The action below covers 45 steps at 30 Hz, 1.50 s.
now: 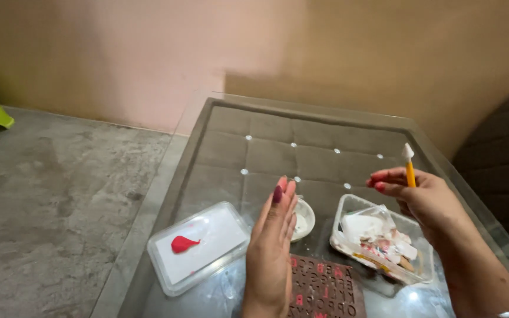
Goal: The person presses red clay into an alphabet mold and uses a yellow tool to scrape away the excess material.
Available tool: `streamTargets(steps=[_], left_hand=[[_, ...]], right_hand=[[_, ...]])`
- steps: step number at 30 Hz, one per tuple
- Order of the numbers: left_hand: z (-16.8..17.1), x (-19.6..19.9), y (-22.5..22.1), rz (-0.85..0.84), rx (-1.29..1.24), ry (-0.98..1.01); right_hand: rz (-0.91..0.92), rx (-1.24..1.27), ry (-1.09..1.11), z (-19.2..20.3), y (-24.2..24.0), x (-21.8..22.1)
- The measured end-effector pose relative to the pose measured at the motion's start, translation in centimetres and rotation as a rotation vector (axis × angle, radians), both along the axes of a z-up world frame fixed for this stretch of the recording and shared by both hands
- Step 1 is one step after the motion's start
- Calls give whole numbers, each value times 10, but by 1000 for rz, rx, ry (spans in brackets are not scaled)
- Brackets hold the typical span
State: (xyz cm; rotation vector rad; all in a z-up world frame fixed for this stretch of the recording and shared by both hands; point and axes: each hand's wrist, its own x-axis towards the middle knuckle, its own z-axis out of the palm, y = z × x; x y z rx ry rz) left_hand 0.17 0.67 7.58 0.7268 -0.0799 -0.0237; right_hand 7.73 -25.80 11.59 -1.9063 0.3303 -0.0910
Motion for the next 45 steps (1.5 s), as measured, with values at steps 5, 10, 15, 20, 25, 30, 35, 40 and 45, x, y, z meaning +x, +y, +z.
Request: streamTargets(steps=[5,10,15,20,25,30,35,40,45], left_hand=[[-5,1,0,3,-32,-24],[-4,0,3,20,37,17],[-13,6,9,37,-15,14],[-27,17,32,178,63,-67],[-40,5,83,448,1165,483],[-70,-3,100,646,1603,531],[-97,0,104,556,1746,520],[-119,5,107,664,1777,498],[-124,5,107,676,1806,471]], right_hand=[[-61,-131,57,-24,3,-2],[-31,-124,100,-63,-5,9],[-63,-539,226,-67,0,-8],[-105,-648,312,-87,-4,-24],[61,-312,133,-104,37,-12],[345,-117,61,-123,139,8],[451,-377,29,-125,225,-11],[497,-456,-14,-127,260,-25],[620,-425,-85,-135,268,-31]])
